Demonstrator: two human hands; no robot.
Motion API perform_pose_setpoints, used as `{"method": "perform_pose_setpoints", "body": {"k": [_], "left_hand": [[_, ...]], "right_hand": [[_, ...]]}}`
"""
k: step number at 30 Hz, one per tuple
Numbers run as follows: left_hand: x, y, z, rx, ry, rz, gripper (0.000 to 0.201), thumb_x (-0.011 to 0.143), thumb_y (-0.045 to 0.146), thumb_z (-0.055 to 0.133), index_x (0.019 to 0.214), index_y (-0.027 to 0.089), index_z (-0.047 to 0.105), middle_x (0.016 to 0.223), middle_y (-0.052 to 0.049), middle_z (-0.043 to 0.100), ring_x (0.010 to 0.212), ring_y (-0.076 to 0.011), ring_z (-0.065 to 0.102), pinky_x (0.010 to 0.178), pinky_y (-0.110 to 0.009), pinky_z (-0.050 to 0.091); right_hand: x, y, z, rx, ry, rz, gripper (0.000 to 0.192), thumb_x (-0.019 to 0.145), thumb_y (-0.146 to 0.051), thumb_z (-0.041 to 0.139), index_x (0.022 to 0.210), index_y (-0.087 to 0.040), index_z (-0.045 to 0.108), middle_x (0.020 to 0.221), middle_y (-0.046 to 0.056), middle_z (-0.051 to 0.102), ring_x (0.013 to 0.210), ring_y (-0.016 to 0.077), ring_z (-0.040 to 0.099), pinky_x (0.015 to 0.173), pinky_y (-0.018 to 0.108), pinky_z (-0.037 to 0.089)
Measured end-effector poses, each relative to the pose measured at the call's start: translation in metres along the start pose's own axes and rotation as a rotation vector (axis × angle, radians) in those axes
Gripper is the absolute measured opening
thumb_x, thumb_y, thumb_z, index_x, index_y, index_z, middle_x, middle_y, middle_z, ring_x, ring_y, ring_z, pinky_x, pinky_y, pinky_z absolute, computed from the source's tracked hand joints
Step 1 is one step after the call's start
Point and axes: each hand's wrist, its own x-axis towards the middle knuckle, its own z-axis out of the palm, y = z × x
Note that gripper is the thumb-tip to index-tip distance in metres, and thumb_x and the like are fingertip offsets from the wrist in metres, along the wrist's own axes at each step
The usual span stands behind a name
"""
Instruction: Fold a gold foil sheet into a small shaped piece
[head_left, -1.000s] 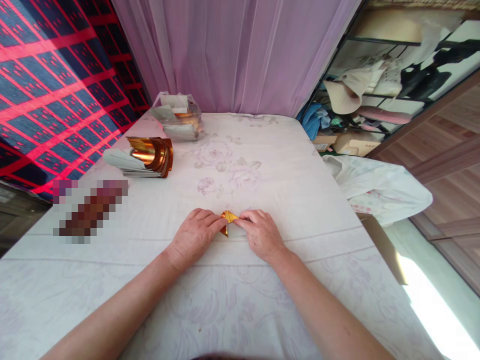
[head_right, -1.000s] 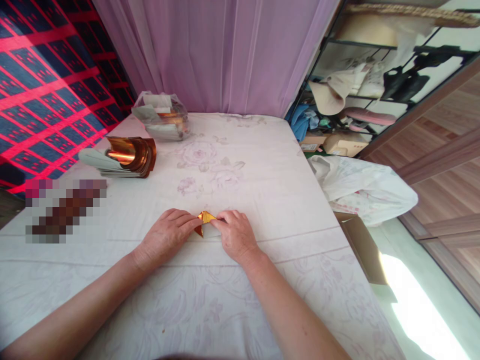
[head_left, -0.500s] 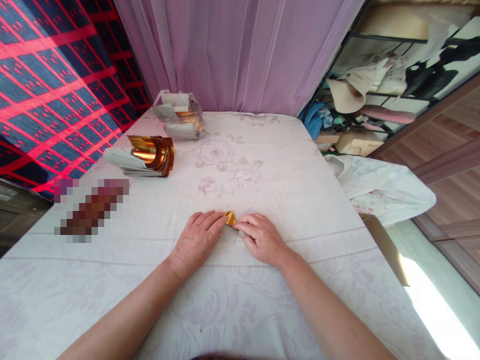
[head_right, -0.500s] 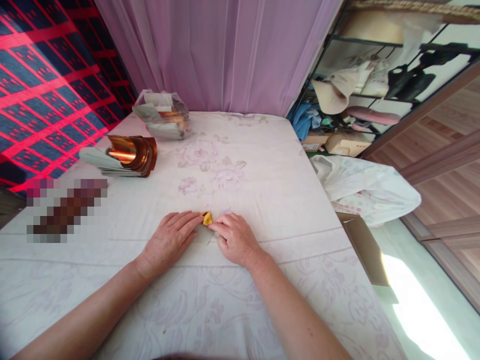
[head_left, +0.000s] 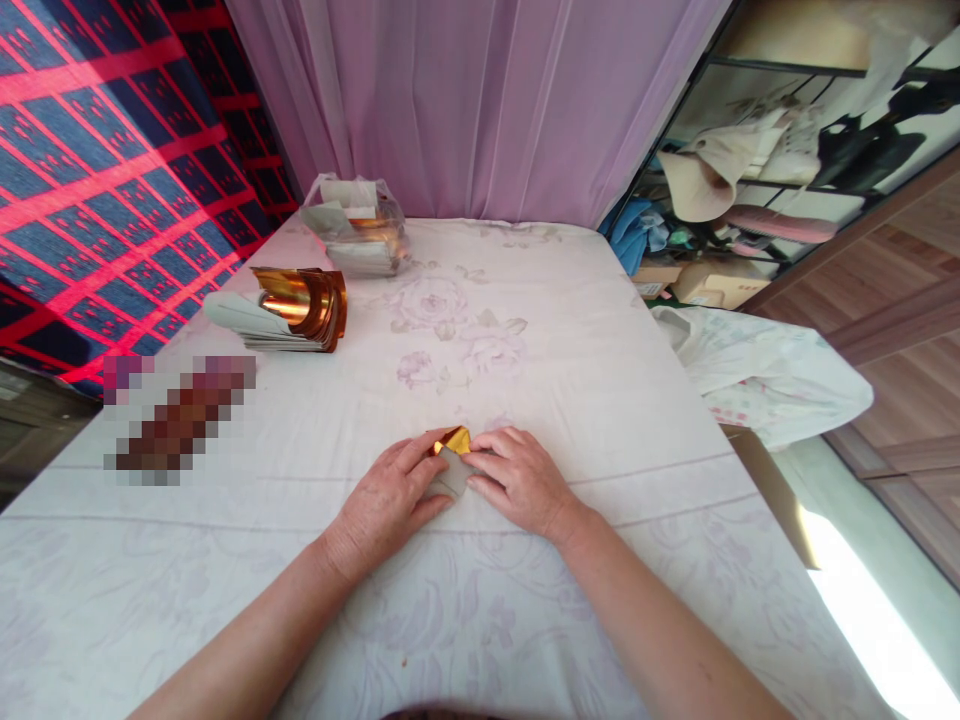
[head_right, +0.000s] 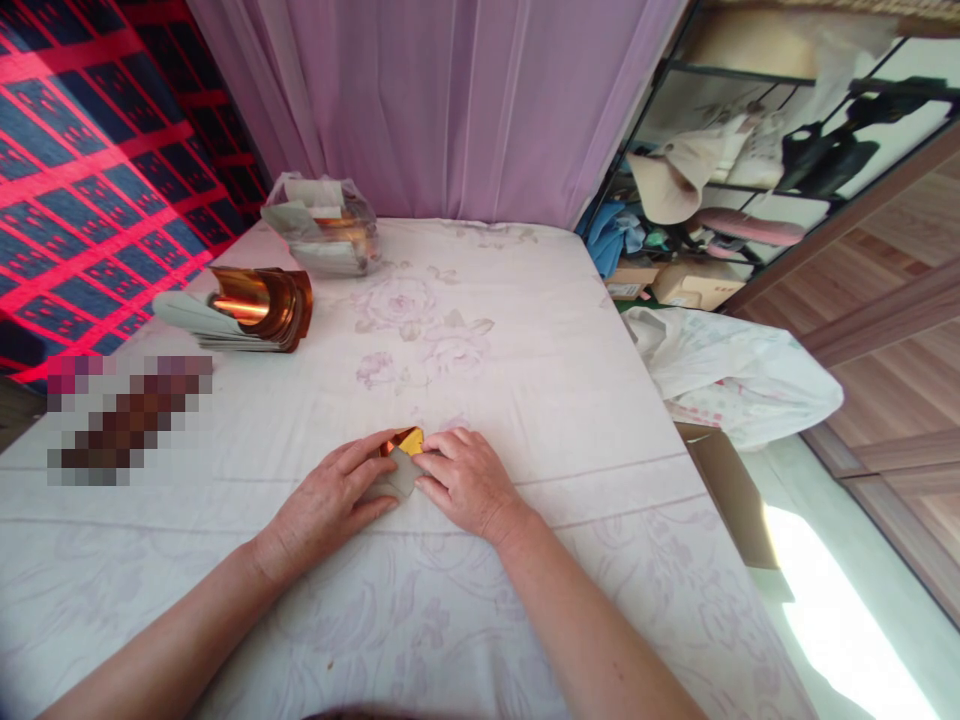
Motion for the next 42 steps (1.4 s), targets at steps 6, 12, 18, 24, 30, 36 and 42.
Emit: {"method": "perform_pose_setpoints", "body": {"k": [6, 12, 18, 24, 30, 36, 42], "left_hand": [[0.008, -0.001, -0.002, 0.086, -0.019, 0.041, 0.016, 0.092, 0.031, 0.059, 0.100, 0.019, 0.064, 0.136, -0.011, 0.057, 0.110, -0.0235, 0.062, 0.098, -0.045, 0.050], [0.008, -0.001, -0.002, 0.169, -0.008, 0.067, 0.018, 0.096, 0.033, 0.053, 0.097, 0.020, 0.066, 0.136, -0.008, 0.058, 0.108, -0.0207, 0.064, 0.097, -0.043, 0.050], [0.009, -0.001, -0.001, 0.166, 0.009, 0.057, 0.020, 0.098, 0.031, 0.050, 0.098, 0.021, 0.067, 0.134, -0.007, 0.059, 0.108, -0.0188, 0.064, 0.097, -0.040, 0.050], [0.010, 0.000, -0.001, 0.134, 0.023, 0.051, 0.020, 0.097, 0.028, 0.050, 0.091, 0.020, 0.067, 0.133, -0.007, 0.061, 0.105, -0.0189, 0.064, 0.096, -0.041, 0.051], [0.010, 0.002, 0.002, 0.045, 0.062, -0.041, 0.017, 0.094, 0.020, 0.050, 0.087, 0.018, 0.065, 0.130, -0.008, 0.062, 0.106, -0.0198, 0.065, 0.096, -0.041, 0.052], [0.010, 0.002, 0.007, -0.033, 0.097, -0.114, 0.012, 0.090, 0.017, 0.053, 0.087, 0.018, 0.064, 0.125, -0.010, 0.064, 0.109, -0.0224, 0.064, 0.094, -0.042, 0.053], [0.011, 0.001, 0.008, -0.112, 0.101, -0.151, 0.012, 0.089, 0.018, 0.055, 0.087, 0.019, 0.067, 0.126, -0.010, 0.062, 0.107, -0.0243, 0.064, 0.093, -0.046, 0.053]], "right_hand": [[0.002, -0.001, -0.002, 0.033, 0.011, -0.012, 0.022, 0.088, -0.019, 0.059, 0.107, -0.020, 0.070, 0.106, 0.007, 0.066, 0.096, 0.0220, 0.056, 0.086, 0.040, 0.048], [0.000, 0.001, -0.003, 0.081, 0.029, -0.035, 0.041, 0.075, -0.006, 0.052, 0.111, -0.020, 0.068, 0.108, 0.008, 0.065, 0.098, 0.0232, 0.056, 0.086, 0.042, 0.047], [0.000, 0.000, -0.002, 0.057, 0.035, -0.015, 0.036, 0.079, -0.009, 0.058, 0.112, -0.020, 0.067, 0.109, 0.007, 0.065, 0.099, 0.0229, 0.056, 0.087, 0.041, 0.047], [0.000, 0.001, 0.000, 0.028, 0.052, -0.013, 0.017, 0.088, -0.020, 0.061, 0.101, -0.023, 0.071, 0.104, 0.006, 0.068, 0.095, 0.0209, 0.058, 0.084, 0.039, 0.047], [0.001, -0.001, 0.007, 0.045, 0.120, 0.062, 0.013, 0.087, -0.015, 0.061, 0.089, -0.023, 0.072, 0.098, 0.004, 0.070, 0.091, 0.0197, 0.060, 0.080, 0.036, 0.046], [0.003, -0.008, 0.011, 0.076, 0.181, 0.176, 0.007, 0.083, -0.015, 0.064, 0.083, -0.021, 0.067, 0.096, 0.004, 0.069, 0.091, 0.0200, 0.061, 0.080, 0.036, 0.045], [0.005, -0.009, 0.012, 0.068, 0.174, 0.221, 0.006, 0.084, -0.017, 0.063, 0.080, -0.022, 0.066, 0.094, 0.003, 0.068, 0.090, 0.0195, 0.060, 0.080, 0.036, 0.043]]}}
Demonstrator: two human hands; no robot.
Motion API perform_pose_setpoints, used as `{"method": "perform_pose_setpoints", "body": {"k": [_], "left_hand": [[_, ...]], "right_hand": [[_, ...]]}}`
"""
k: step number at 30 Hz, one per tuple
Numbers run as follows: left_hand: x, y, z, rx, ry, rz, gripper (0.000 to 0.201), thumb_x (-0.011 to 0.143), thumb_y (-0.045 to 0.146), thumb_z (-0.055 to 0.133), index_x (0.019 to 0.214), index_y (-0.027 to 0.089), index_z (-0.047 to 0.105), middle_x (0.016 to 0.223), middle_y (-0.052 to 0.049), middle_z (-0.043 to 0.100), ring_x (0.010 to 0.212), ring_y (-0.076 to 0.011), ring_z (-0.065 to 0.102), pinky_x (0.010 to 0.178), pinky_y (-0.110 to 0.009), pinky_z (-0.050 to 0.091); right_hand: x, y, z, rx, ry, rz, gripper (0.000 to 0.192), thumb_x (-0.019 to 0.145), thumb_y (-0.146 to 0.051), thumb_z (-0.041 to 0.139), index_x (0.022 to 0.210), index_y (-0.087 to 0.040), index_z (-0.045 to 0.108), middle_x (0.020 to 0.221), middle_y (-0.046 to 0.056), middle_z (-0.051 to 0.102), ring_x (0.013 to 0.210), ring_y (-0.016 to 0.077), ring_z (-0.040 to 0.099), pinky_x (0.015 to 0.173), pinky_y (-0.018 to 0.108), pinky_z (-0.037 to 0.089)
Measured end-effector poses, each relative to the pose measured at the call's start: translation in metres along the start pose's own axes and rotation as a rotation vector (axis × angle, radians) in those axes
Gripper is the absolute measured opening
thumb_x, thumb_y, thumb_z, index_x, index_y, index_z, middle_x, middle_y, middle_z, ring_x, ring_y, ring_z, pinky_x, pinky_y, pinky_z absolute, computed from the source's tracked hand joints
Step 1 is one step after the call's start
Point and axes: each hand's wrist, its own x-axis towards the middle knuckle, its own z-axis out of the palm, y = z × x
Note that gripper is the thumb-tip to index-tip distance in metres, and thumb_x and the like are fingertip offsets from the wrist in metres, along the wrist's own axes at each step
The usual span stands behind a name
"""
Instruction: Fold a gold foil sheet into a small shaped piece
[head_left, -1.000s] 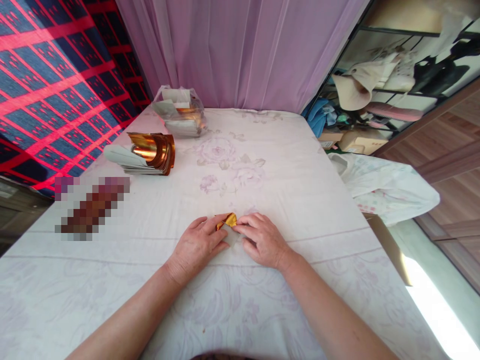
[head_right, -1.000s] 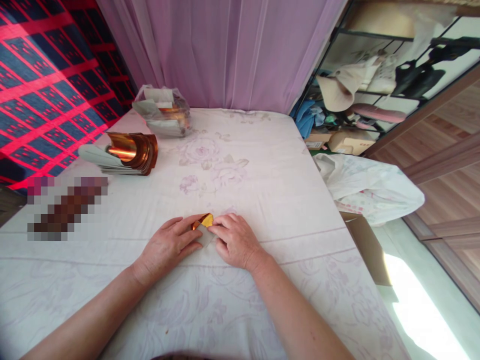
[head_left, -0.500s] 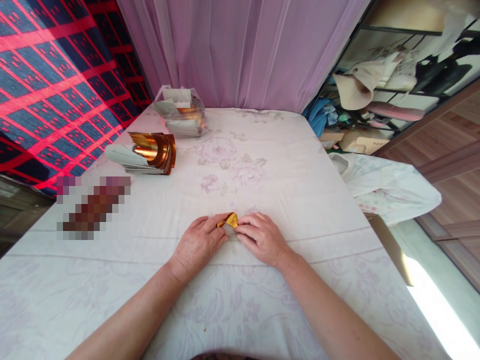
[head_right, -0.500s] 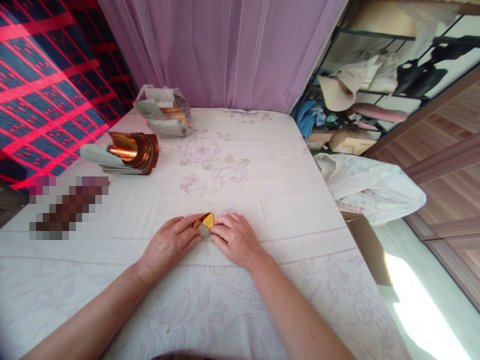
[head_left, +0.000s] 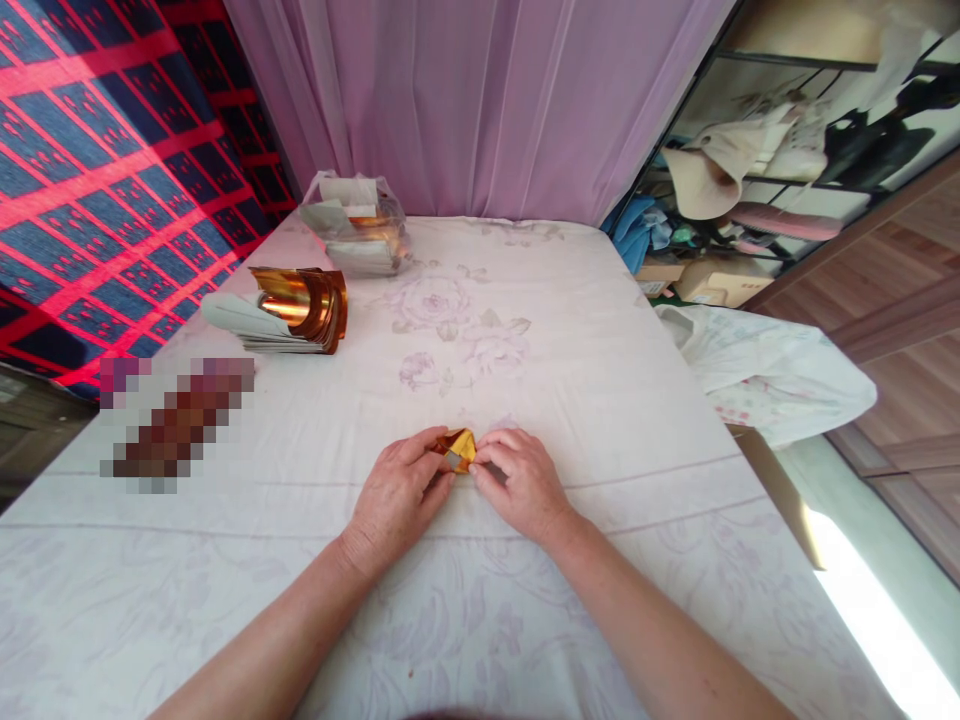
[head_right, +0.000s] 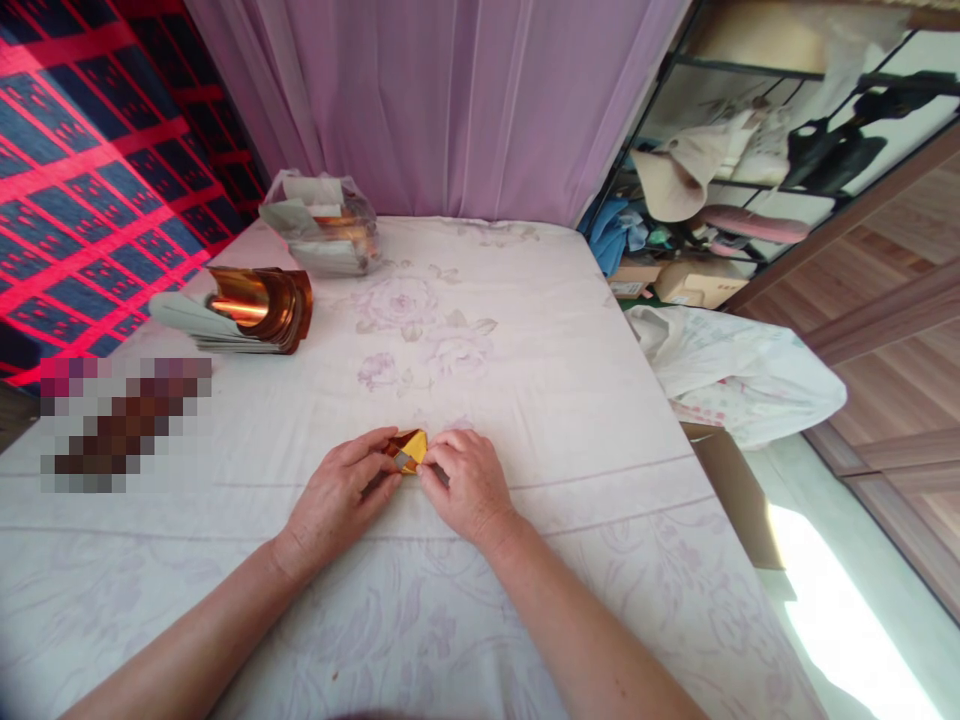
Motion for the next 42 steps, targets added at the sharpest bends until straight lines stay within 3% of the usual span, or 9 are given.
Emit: {"method": "perform_pose_setpoints", "body": {"k": [6, 21, 28, 42], "left_hand": [[0.0002, -0.0013, 0.0002, -0.079, -0.014, -0.022, 0.013, 0.090, 0.020, 0.056, 0.086, 0.019, 0.068, 0.127, -0.010, 0.061, 0.108, -0.0237, 0.063, 0.094, -0.045, 0.052], [0.0024, 0.0033, 0.0026, 0.052, -0.006, -0.028, 0.016, 0.091, 0.024, 0.054, 0.079, 0.018, 0.063, 0.120, -0.010, 0.062, 0.099, -0.0239, 0.064, 0.088, -0.045, 0.053], [0.0008, 0.0025, 0.0047, 0.039, 0.028, -0.039, 0.003, 0.088, 0.019, 0.056, 0.088, 0.019, 0.059, 0.121, -0.011, 0.061, 0.108, -0.0253, 0.061, 0.089, -0.045, 0.052], [-0.0003, -0.0007, 0.0047, 0.052, 0.019, 0.026, 0.016, 0.093, 0.022, 0.055, 0.101, 0.022, 0.069, 0.125, -0.010, 0.057, 0.101, -0.0241, 0.061, 0.087, -0.045, 0.053]], "right_hand": [[0.0008, -0.0004, 0.0019, -0.021, -0.011, 0.019, 0.006, 0.083, -0.018, 0.064, 0.079, -0.022, 0.064, 0.092, 0.003, 0.067, 0.087, 0.0195, 0.059, 0.078, 0.036, 0.043], [0.0022, -0.0024, 0.0039, -0.068, -0.015, 0.039, 0.008, 0.083, -0.017, 0.064, 0.077, -0.022, 0.062, 0.089, 0.003, 0.066, 0.087, 0.0199, 0.059, 0.077, 0.035, 0.042], [0.0020, -0.0030, 0.0051, -0.064, 0.008, 0.036, 0.010, 0.083, -0.018, 0.063, 0.075, -0.022, 0.061, 0.088, 0.003, 0.066, 0.086, 0.0202, 0.059, 0.075, 0.035, 0.041], [0.0019, -0.0045, 0.0046, -0.074, -0.016, 0.060, 0.008, 0.081, -0.017, 0.065, 0.076, -0.022, 0.062, 0.089, 0.003, 0.066, 0.087, 0.0202, 0.058, 0.077, 0.036, 0.041]]}}
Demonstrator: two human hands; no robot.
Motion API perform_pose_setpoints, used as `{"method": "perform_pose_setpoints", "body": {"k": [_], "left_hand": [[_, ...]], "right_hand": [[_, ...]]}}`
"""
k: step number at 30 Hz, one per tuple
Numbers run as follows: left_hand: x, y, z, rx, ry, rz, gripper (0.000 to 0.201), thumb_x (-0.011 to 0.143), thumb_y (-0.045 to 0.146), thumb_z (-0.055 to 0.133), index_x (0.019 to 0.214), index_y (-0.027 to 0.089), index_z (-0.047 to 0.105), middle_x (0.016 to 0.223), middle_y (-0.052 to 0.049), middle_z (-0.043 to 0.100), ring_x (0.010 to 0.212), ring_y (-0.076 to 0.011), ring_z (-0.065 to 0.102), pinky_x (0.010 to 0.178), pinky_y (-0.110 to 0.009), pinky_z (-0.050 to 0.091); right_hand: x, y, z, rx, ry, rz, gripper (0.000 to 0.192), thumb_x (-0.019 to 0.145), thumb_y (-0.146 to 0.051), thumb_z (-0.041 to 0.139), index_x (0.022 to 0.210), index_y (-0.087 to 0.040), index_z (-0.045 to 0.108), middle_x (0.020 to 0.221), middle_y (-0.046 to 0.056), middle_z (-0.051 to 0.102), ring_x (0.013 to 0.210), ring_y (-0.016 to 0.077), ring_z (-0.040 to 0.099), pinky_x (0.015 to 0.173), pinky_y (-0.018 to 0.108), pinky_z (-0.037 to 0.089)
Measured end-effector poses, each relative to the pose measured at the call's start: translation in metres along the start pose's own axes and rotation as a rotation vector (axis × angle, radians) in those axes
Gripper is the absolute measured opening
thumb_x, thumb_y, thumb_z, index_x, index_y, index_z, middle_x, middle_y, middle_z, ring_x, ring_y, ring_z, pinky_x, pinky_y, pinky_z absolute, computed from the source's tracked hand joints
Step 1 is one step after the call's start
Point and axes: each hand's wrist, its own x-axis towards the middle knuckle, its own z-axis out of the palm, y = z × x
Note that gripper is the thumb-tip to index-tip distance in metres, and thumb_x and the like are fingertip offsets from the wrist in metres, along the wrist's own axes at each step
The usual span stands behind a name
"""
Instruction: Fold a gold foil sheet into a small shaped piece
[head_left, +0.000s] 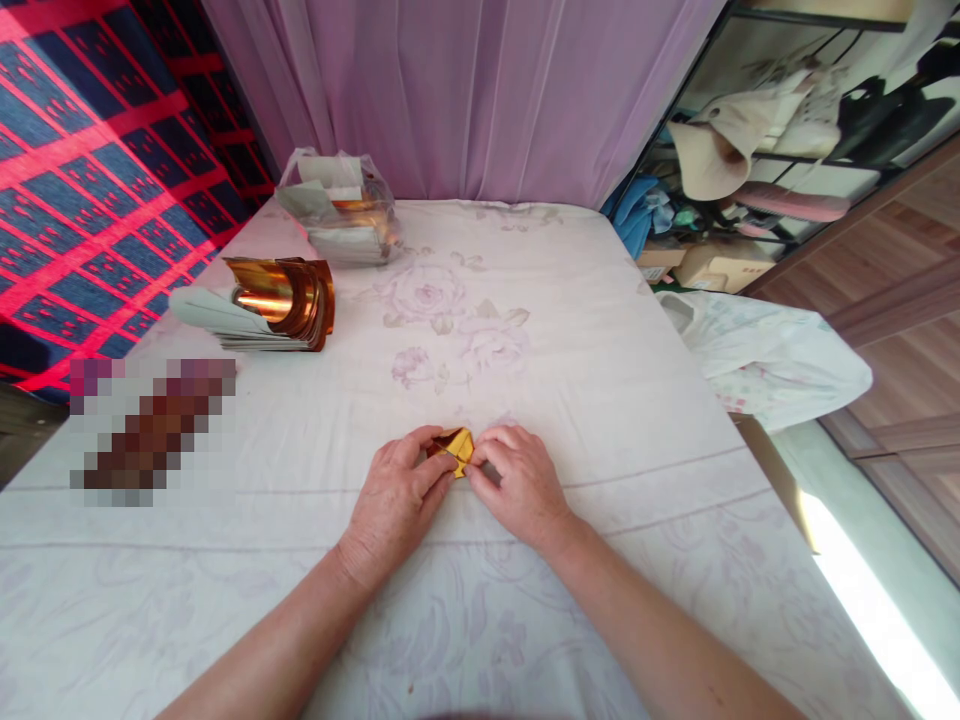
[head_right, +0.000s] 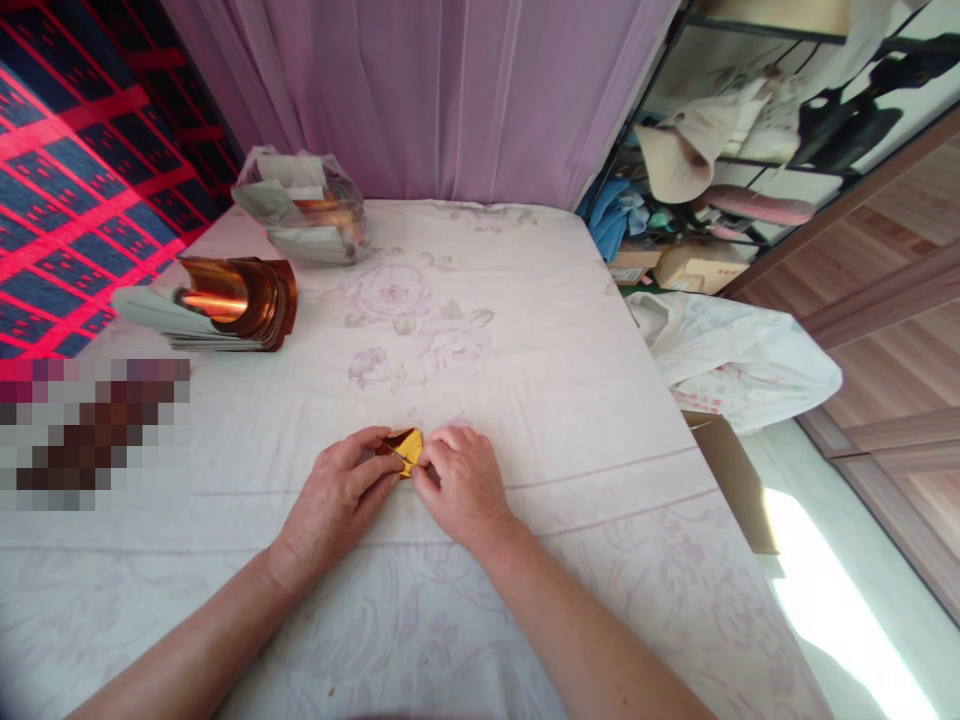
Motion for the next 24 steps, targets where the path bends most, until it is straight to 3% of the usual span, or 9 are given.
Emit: {"method": "perform_pose_setpoints", "body": {"k": [24], "left_hand": [[-0.0018, -0.0010, 0.0012, 0.073, -0.009, 0.044, 0.024, 0.095, 0.026, 0.052, 0.113, 0.028, 0.068, 0.127, -0.008, 0.057, 0.101, -0.0231, 0.059, 0.086, -0.044, 0.050]], "right_hand": [[-0.0016, 0.0017, -0.0060, 0.082, -0.084, 0.014, 0.023, 0.070, -0.007, 0.055, 0.086, -0.021, 0.062, 0.098, 0.005, 0.064, 0.093, 0.0223, 0.055, 0.082, 0.038, 0.039]]}}
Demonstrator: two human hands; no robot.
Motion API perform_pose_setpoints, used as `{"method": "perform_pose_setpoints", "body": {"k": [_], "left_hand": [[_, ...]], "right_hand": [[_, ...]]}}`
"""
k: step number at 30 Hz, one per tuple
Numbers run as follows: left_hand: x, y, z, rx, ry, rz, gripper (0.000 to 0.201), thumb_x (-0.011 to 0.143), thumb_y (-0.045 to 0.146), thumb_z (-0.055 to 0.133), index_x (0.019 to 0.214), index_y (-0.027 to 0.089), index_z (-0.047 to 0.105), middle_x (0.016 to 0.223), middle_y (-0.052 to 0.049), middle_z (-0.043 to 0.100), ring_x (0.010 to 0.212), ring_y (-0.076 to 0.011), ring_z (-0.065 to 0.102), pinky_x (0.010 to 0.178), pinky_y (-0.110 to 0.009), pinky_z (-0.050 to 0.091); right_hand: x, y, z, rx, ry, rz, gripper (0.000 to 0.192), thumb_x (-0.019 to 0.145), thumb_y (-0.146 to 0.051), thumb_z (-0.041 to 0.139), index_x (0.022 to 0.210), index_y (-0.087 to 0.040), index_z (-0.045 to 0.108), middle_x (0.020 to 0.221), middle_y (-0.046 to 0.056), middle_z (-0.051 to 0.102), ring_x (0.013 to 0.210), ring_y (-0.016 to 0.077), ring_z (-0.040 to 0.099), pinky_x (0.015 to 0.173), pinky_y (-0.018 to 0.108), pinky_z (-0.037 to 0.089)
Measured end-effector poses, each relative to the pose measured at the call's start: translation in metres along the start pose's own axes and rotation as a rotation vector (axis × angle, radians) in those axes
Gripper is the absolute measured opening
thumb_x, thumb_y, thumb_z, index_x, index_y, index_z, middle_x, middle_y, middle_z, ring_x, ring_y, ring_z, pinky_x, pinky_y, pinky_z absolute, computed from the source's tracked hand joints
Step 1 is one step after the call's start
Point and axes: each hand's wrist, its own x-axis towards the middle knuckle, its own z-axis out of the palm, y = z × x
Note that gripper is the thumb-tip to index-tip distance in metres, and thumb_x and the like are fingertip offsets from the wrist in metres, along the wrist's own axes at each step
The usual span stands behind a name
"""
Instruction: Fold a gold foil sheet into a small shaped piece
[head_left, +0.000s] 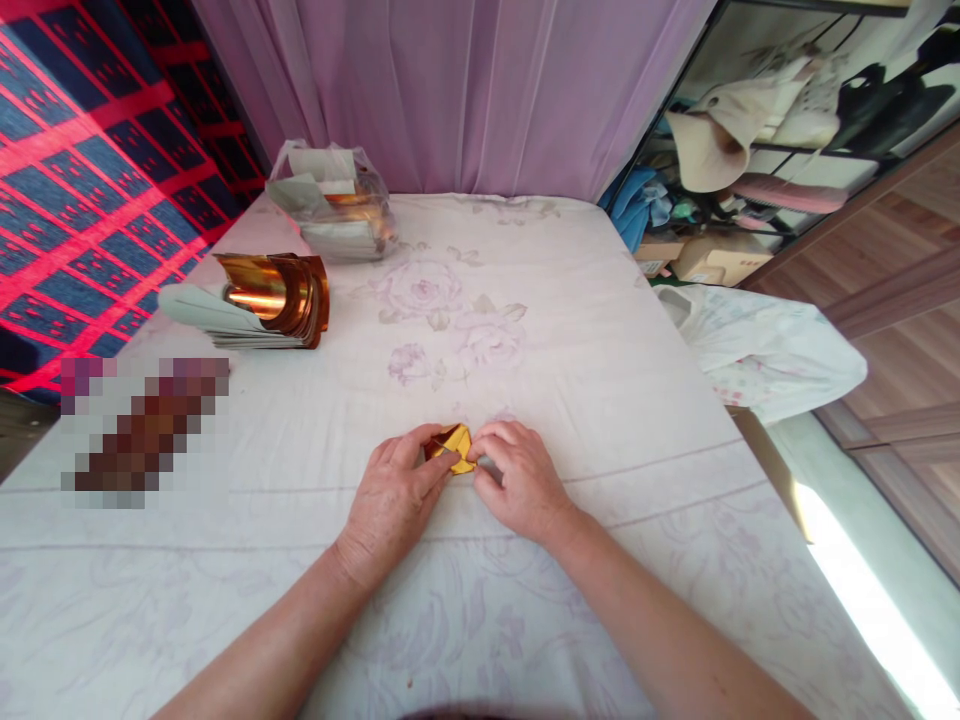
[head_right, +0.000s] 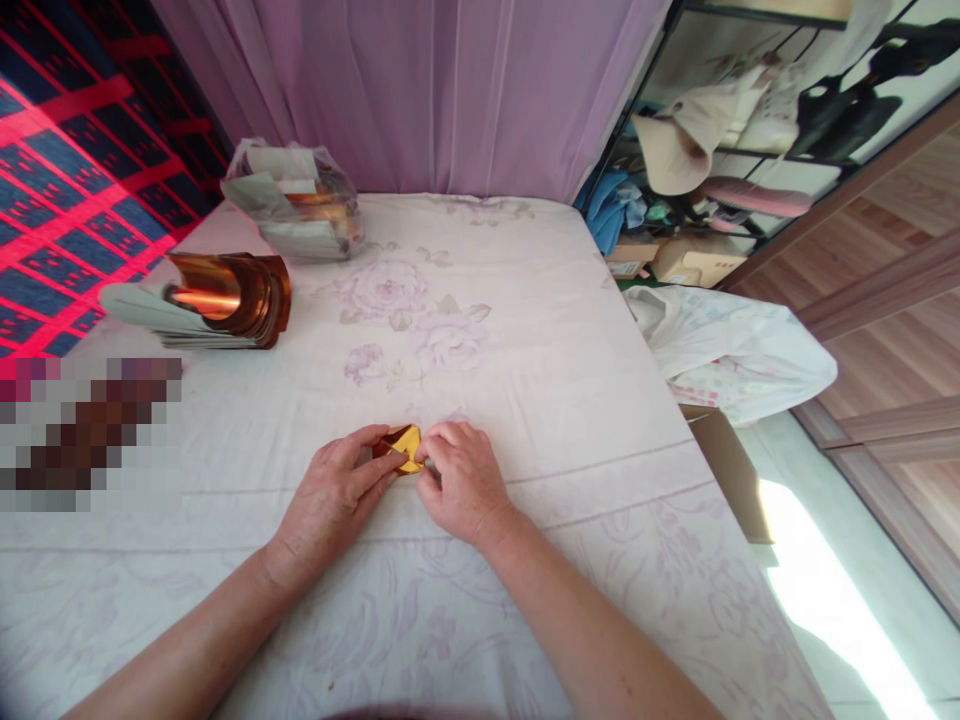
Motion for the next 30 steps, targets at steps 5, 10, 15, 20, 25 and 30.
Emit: {"method": "perform_pose_setpoints", "body": {"k": [5, 10, 15, 20, 25, 30], "left_hand": [[-0.0002, 0.0003, -0.0005, 0.007, 0.004, 0.001, 0.025, 0.097, 0.029, 0.049, 0.114, 0.029, 0.068, 0.127, -0.007, 0.057, 0.101, -0.0224, 0.058, 0.087, -0.043, 0.050], [0.0000, 0.0005, -0.0007, -0.010, -0.003, -0.001, 0.025, 0.097, 0.029, 0.050, 0.114, 0.029, 0.068, 0.127, -0.007, 0.057, 0.102, -0.0227, 0.059, 0.088, -0.044, 0.050], [-0.0003, 0.0004, -0.0005, -0.031, 0.006, 0.006, 0.025, 0.097, 0.027, 0.050, 0.115, 0.028, 0.067, 0.128, -0.007, 0.057, 0.104, -0.0225, 0.058, 0.090, -0.044, 0.050], [-0.0005, 0.0002, -0.0007, -0.040, 0.013, 0.006, 0.024, 0.096, 0.026, 0.051, 0.113, 0.027, 0.068, 0.128, -0.007, 0.057, 0.105, -0.0230, 0.058, 0.090, -0.045, 0.051], [-0.0001, 0.0002, -0.0010, -0.044, 0.018, 0.012, 0.024, 0.096, 0.025, 0.051, 0.114, 0.027, 0.068, 0.127, -0.007, 0.057, 0.104, -0.0227, 0.058, 0.090, -0.045, 0.051], [0.0003, 0.0009, -0.0018, -0.035, 0.015, 0.007, 0.024, 0.097, 0.026, 0.049, 0.112, 0.027, 0.069, 0.126, -0.007, 0.058, 0.103, -0.0219, 0.059, 0.089, -0.043, 0.052]], "right_hand": [[0.0003, -0.0010, 0.0002, 0.000, 0.016, -0.018, 0.018, 0.073, -0.009, 0.057, 0.086, -0.020, 0.062, 0.097, 0.005, 0.064, 0.092, 0.0222, 0.056, 0.080, 0.037, 0.039], [0.0011, -0.0026, 0.0008, -0.023, 0.034, 0.000, 0.010, 0.077, -0.014, 0.060, 0.083, -0.021, 0.062, 0.095, 0.004, 0.065, 0.091, 0.0220, 0.057, 0.080, 0.037, 0.040], [-0.0003, -0.0006, -0.0001, -0.010, 0.011, -0.022, 0.021, 0.069, -0.012, 0.061, 0.088, -0.022, 0.062, 0.099, 0.005, 0.064, 0.094, 0.0233, 0.056, 0.082, 0.038, 0.041], [-0.0005, 0.0003, -0.0005, 0.000, 0.014, -0.024, 0.020, 0.072, -0.010, 0.060, 0.087, -0.022, 0.062, 0.099, 0.005, 0.064, 0.094, 0.0227, 0.056, 0.082, 0.038, 0.041], [-0.0004, 0.0006, -0.0007, -0.005, 0.014, -0.036, 0.019, 0.072, -0.010, 0.061, 0.088, -0.021, 0.062, 0.099, 0.005, 0.064, 0.093, 0.0222, 0.056, 0.082, 0.037, 0.040], [0.0005, 0.0003, -0.0003, -0.004, 0.017, -0.023, 0.010, 0.079, -0.015, 0.062, 0.086, -0.021, 0.063, 0.097, 0.004, 0.064, 0.092, 0.0211, 0.056, 0.081, 0.036, 0.040]]}}
